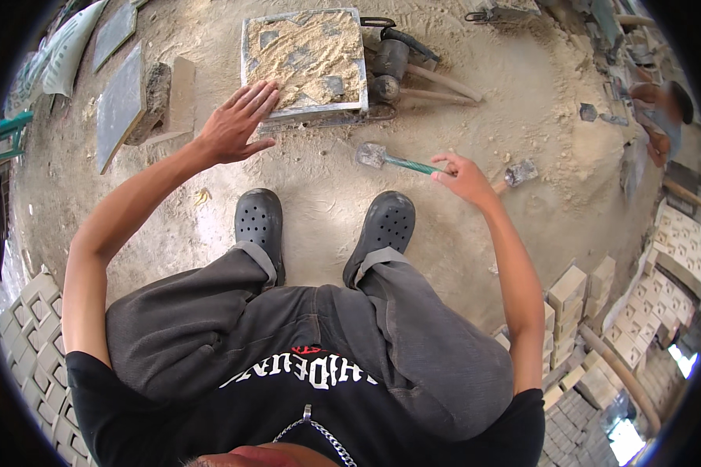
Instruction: The person carves and finishes a decorative masonry tile by hand. They use a small trowel-like tool to scrape and shape the internal contours of the stone design, then clear away debris and dust with their hands.
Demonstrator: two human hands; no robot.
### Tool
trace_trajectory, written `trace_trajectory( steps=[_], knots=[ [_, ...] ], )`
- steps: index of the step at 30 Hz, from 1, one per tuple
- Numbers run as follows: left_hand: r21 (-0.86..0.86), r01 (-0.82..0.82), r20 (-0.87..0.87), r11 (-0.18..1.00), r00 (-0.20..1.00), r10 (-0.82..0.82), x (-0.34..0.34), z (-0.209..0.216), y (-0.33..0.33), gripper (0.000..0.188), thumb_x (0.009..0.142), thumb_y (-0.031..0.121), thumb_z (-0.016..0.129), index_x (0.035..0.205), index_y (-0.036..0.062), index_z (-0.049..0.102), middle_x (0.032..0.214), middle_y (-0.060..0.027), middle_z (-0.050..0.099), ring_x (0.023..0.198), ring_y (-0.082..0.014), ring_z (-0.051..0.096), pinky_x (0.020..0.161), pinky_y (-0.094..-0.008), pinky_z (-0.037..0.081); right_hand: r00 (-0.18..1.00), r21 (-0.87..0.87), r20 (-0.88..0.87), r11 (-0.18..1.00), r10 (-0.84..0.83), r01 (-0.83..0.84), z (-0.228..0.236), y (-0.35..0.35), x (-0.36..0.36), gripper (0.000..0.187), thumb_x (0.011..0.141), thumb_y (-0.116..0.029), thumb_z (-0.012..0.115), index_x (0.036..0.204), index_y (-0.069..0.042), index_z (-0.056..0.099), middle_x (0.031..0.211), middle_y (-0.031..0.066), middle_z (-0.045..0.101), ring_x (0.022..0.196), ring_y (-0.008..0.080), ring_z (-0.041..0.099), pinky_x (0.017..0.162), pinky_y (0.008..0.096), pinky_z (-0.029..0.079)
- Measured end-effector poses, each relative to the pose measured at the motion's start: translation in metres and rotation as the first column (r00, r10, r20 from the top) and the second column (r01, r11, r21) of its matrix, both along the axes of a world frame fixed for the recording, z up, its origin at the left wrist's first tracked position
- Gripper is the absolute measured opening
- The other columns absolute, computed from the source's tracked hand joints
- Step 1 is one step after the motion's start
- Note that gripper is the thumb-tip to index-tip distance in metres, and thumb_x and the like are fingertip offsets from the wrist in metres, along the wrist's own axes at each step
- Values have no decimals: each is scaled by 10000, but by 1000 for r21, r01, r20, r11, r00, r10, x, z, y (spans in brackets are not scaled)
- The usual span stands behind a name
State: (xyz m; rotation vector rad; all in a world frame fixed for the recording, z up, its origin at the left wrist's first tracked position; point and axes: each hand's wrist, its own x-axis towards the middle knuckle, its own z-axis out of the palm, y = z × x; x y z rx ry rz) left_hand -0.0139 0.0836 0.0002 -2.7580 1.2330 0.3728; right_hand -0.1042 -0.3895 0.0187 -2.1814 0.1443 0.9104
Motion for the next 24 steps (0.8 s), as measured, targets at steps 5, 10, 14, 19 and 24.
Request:
trace_trajectory(
  steps=[5, 10, 14, 19, 24],
  knots=[
    [-154, 38, 55, 987, 998, -30, 8, -13, -14, 864, 958, 634, 353, 1534, 20, 155, 1605, -148, 153, 1495, -266, 117, 1233, -386, 88, 929, 106, 285, 971, -234, 212, 8, 52, 17, 214, 911, -201, 658, 972, 4, 658, 715, -21, 592, 616, 110, 511, 628, 280, 437],
    [-207, 132, 12, 970, 991, -132, 12, -22, -34, 852, 952, 592, 424, 1529, 15, 178, 1604, -143, 166, 1492, -263, 136, 1233, -385, 92, 721, 670, 159, 610, -675, 423, -46, 120, 32, 328, 960, -266, 551, 714, -50, 568, 664, 43, 584, 592, 164, 532, 716, 348, 465],
    [-218, 149, -12, 964, 988, -156, 10, -28, -12, 823, 953, 551, 463, 1534, 40, 183, 1605, -114, 178, 1493, -244, 135, 1236, -385, 83, 738, 747, -138, 420, -660, 515, -52, 131, 39, 507, 981, -318, 488, 529, -124, 366, 522, 42, 494, 521, 177, 486, 695, 385, 463],
    [-235, 124, -52, 964, 989, -140, 11, -26, -18, 898, 928, 602, 480, 1544, 52, 128, 1612, -116, 149, 1496, -247, 112, 1236, -393, 77, 516, 654, -2, 389, -857, 649, -3, 154, 43, 535, 974, -339, 554, 520, -166, 329, 458, -2, 347, 473, 145, 396, 607, 329, 402],
    [-203, 122, 2, 971, 992, -125, 38, -20, -48, 999, 895, 689, 451, 1543, 30, 72, 1613, -159, 107, 1497, -283, 83, 1227, -399, 76, 511, 851, 113, 349, -852, 393, 94, 169, 74, 510, 1029, -372, 427, 583, -161, 298, 527, -4, 277, 528, 158, 308, 641, 357, 349]
  ],
)
